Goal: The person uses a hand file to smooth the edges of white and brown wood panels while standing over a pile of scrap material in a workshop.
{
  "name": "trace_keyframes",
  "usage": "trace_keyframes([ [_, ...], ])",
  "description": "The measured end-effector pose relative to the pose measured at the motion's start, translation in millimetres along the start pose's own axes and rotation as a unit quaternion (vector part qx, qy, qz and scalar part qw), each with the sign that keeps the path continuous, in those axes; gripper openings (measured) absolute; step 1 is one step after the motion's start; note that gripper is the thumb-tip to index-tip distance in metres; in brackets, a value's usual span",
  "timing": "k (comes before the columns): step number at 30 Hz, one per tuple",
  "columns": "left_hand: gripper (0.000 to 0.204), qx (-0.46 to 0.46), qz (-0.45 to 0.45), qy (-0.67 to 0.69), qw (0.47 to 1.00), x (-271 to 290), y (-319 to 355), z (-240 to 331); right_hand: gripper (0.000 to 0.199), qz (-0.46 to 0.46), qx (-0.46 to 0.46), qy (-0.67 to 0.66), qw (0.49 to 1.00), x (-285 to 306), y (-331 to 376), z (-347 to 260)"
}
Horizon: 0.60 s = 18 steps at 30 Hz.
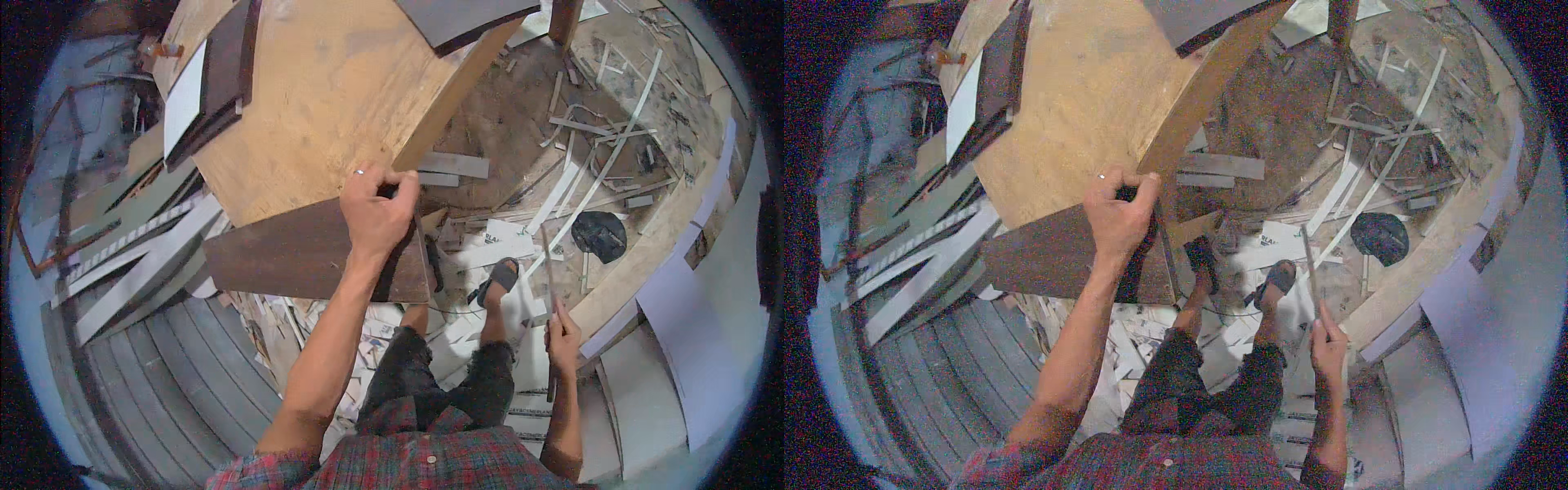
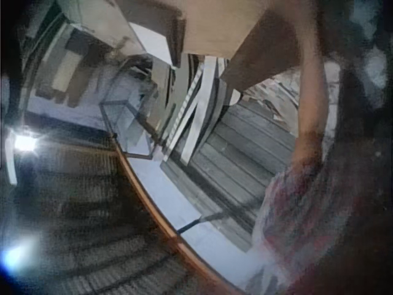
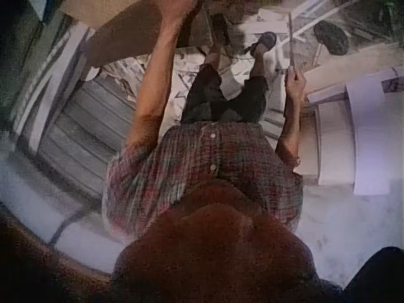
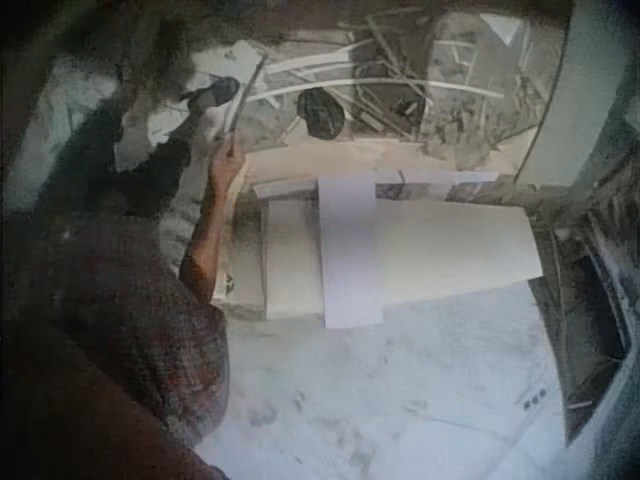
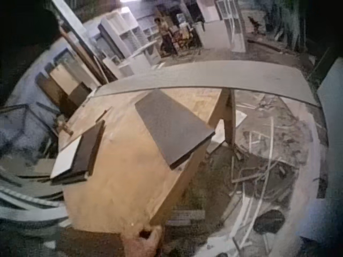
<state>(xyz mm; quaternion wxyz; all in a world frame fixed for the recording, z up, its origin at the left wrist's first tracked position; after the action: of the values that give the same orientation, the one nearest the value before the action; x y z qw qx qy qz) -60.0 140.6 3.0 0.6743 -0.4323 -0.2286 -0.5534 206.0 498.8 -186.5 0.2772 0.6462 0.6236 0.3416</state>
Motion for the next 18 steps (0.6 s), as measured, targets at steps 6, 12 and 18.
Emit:
trace_keyframes([
  [6, 0.020, 0.219, 0.031, 0.205, 0.953, 21.7, -5.1, -34.6, 0.048, 0.010, -0.012, -0.084, 0.996, -0.1, 4.6, -11.6],
  [12, 0.046, -0.068, -0.158, 0.043, 0.984, 30.2, -1.3, 12.4, 0.064, 0.056, -0.074, -0.226, 0.970, 7.6, 37.7, 14.0],
  [18, 0.053, -0.160, -0.240, 0.034, 0.957, 14.0, -23.8, -38.9, 0.068, 0.058, -0.140, -0.399, 0.904, -62.8, 89.1, 22.6],
])
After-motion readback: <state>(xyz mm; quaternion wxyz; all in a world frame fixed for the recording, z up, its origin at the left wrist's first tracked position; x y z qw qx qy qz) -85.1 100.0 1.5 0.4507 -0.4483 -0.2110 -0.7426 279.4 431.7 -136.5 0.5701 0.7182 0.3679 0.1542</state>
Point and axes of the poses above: each hand's wrist, its own y-axis away from the middle knuckle, its own x-axis out of the back of the hand, z = x × y, the point moved 6 cm from there along -y, towards the middle knuckle, and after that the axes turned 9 degrees about -x, right-handed, at the moved point
